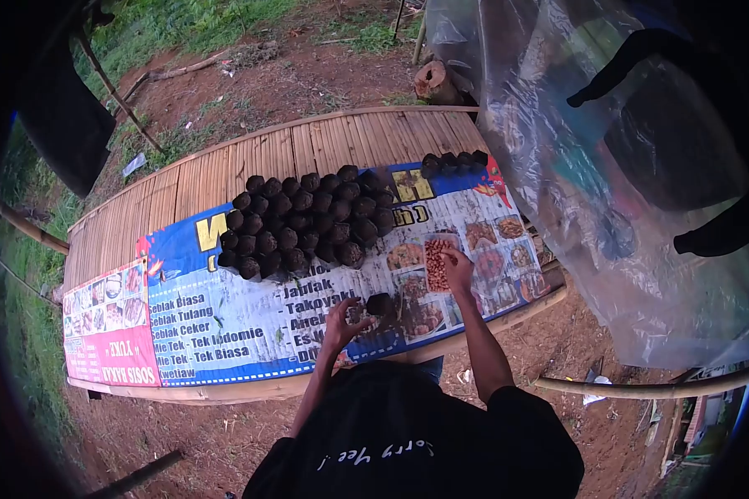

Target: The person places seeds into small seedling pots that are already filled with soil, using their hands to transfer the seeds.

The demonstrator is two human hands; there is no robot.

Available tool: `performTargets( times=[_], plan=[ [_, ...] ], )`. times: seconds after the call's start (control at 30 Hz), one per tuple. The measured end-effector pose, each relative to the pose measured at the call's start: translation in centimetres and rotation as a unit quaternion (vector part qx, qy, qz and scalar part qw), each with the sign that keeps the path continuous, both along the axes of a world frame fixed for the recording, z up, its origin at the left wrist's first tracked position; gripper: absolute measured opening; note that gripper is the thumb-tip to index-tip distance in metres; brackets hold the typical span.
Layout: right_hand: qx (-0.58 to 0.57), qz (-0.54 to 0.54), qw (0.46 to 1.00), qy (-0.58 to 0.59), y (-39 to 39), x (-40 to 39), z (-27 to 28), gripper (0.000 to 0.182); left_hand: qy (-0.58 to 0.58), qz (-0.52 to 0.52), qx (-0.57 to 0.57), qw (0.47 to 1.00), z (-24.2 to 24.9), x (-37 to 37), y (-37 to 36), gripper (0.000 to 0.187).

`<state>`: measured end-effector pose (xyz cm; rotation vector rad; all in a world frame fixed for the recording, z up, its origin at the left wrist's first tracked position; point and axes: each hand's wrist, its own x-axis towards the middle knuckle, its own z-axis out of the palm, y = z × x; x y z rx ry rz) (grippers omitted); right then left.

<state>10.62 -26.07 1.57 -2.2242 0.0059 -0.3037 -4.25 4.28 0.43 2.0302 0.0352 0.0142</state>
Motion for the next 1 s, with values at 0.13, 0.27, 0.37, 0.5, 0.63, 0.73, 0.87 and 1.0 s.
performTargets(
  times=[0.13,0.27,0.37,0.5,0.63,0.73,0.87,1.0],
  plan=[
    [0.152,-0.013,0.988,0.006,1.0,-0.8,0.2,0.020,-0.006,0.006,0.015,1.000,0.6,0.3,-0.2,0.065],
    [0.253,0.043,0.964,0.076,3.8,-3.9,1.8,0.016,-0.007,-0.004,0.019,1.000,0.5,0.1,-0.6,0.063],
    [0.193,0.136,0.968,0.092,6.6,-6.4,3.6,0.013,-0.010,-0.021,0.049,0.999,0.4,0.1,-0.7,0.070],
    [0.071,0.236,0.959,0.138,8.9,-8.5,4.8,0.012,-0.011,-0.030,0.058,0.998,0.6,0.3,-1.1,0.069],
    [0.145,0.233,0.950,0.149,10.2,-9.5,5.2,0.011,-0.018,-0.029,0.089,0.995,0.2,0.3,-1.3,0.069],
    [0.233,0.192,0.933,0.195,10.5,-9.6,4.4,0.013,-0.066,-0.010,0.071,0.995,0.1,0.3,-1.3,0.067],
    [0.274,0.186,0.915,0.231,10.5,-9.5,4.3,0.014,-0.057,-0.010,0.059,0.997,-0.2,0.2,-1.2,0.066],
    [0.184,0.221,0.944,0.159,10.6,-9.2,3.9,0.015,-0.050,-0.013,0.061,0.997,-0.2,0.3,-1.2,0.065]
  ],
)
